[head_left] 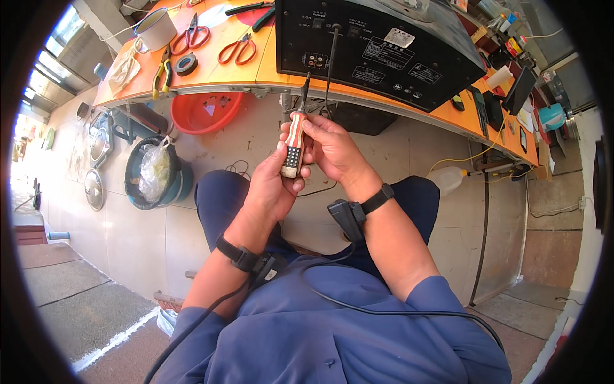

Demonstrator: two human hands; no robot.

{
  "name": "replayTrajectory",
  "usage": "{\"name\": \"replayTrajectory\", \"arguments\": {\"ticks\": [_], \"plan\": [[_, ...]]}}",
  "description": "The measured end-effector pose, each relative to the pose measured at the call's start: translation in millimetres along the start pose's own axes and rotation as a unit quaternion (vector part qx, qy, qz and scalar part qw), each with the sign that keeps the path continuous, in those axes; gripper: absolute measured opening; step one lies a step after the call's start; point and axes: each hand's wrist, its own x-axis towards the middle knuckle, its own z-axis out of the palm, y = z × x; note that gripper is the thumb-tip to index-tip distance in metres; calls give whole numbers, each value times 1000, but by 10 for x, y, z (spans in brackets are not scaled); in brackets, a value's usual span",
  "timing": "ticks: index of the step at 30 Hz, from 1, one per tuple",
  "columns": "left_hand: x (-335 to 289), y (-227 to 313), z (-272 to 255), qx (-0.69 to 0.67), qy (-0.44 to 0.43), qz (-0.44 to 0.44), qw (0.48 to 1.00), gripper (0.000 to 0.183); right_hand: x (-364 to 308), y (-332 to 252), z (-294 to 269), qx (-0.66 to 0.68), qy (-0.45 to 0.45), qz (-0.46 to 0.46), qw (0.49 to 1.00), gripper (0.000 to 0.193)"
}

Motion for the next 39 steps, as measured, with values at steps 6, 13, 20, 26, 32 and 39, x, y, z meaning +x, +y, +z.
{"name": "replayTrajectory", "arguments": {"ticks": [6,13,20,26,32,39], "plan": [[-9,-14,85,121,88,56,987,36,90,27,-18,-49,30,-20,998,25],[25,-11,95,196,135,81,968,39,-367,-947,432,-623,120,-344,692,15],[41,-44,77,156,122,65,978,36,96,-1848,540,-779,132,-554,260,39],[57,27,-23,-49,62,8,997,33,211,-1739,365,-778,140,-563,243,45],[83,19,5,-5,123,6,992,30,192,-1740,360,-780,140,-554,254,44],[127,-3,-34,-29,98,1,995,32,237,-1755,345,-772,143,-568,248,43]]}}
